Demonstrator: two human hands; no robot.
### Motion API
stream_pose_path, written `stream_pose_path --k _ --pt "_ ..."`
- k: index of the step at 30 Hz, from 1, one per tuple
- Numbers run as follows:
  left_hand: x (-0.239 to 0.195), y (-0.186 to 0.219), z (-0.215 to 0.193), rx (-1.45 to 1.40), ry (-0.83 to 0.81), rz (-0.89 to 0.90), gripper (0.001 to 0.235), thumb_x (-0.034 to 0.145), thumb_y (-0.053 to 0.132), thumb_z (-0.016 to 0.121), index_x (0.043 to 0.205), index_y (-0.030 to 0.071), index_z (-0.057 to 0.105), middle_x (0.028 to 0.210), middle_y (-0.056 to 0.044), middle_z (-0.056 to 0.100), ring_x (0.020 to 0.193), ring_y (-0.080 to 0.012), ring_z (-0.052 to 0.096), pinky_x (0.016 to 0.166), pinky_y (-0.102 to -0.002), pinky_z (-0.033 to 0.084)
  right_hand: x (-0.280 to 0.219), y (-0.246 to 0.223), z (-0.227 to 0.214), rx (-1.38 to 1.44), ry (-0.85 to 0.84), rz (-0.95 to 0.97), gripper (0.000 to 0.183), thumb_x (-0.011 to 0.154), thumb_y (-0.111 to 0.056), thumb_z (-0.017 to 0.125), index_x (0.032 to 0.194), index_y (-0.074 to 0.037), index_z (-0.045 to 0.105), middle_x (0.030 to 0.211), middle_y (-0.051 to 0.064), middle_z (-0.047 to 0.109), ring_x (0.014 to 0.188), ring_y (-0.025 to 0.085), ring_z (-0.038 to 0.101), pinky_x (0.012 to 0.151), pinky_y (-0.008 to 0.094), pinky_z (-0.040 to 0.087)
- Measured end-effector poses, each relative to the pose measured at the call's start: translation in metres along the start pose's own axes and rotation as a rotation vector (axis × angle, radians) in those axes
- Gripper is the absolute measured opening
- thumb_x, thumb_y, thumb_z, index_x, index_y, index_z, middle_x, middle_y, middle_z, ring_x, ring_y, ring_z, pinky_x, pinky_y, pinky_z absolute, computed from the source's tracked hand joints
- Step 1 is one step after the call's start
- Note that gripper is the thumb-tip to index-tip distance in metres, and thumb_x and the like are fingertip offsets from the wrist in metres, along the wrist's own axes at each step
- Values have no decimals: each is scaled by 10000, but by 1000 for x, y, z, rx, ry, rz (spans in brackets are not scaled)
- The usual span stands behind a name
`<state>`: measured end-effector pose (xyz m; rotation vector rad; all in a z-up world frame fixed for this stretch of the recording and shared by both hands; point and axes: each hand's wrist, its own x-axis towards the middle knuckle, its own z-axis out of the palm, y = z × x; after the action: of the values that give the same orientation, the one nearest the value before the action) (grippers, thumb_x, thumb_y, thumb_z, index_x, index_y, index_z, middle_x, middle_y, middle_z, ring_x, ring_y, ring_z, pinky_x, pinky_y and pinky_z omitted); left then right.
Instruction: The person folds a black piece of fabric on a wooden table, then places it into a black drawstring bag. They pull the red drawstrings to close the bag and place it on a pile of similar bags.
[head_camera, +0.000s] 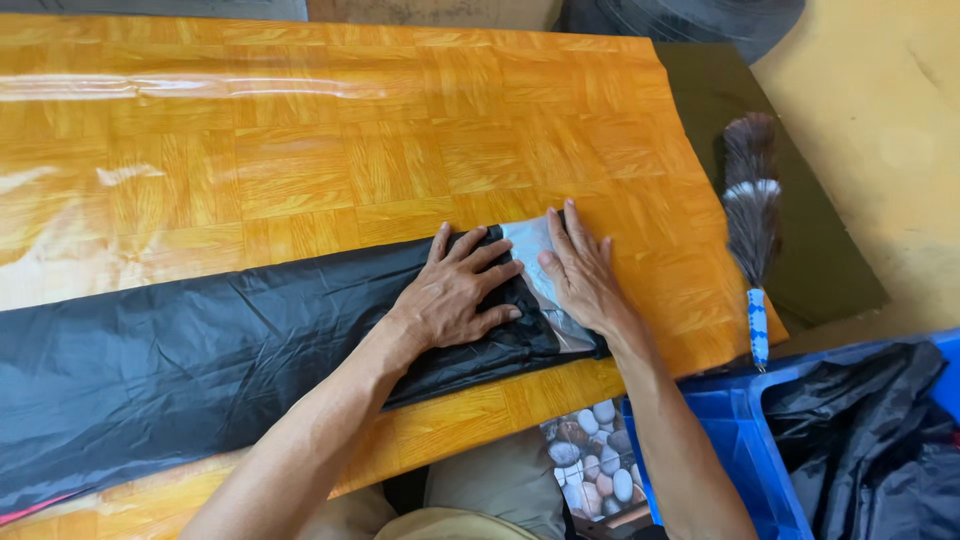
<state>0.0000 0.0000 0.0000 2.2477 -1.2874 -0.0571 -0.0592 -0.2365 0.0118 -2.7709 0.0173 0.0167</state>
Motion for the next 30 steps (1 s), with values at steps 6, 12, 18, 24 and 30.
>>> stream_pose_path --k 6,12,18,24,30 --pt "1 -3 7 -80 120 15 494 995 575 511 1263 176 627 1409 -101 520 1484 -401 326 1221 -675 115 -1 -6 13 -107 54 -67 648 1110 -394 335 1652 -74 183 1718 234 61 1558 448 147 1151 783 107" --pt "1 4 -2 -157 147 -24 529 999 602 486 1138 98 565 1509 -178 397 1518 -461 235 1223 -680 145 -3 -25 15 -200 34 -86 670 1105 -433 320 1652 -81 158 1718 228 28 1574 423 89 1157 775 97" --pt "4 -2 7 -68 124 -32 433 975 482 597 1139 93 501 1513 -191 458 1484 -427 348 1216 -672 171 -2 -31 19 -264 17 -67 680 1091 -406 367 1650 -73 170 1715 222 58 1572 413 93 1153 782 96" --pt "2 0 10 -6 149 -28 445 946 412 594 1272 114 540 1527 -182 496 1496 -392 351 1228 -634 137 -6 -43 19 -312 64 -6 693 1066 -396 411 1644 -76 199 1712 225 95 1575 398 121 1144 796 70" --pt "2 2 8 -15 124 -46 544 851 332 591 1317 56 548 1533 -228 495 1497 -404 349 1238 -621 111 -14 -60 38 -266 137 -22 665 1072 -369 415 1634 -65 231 1714 211 116 1579 375 101 1173 736 17"
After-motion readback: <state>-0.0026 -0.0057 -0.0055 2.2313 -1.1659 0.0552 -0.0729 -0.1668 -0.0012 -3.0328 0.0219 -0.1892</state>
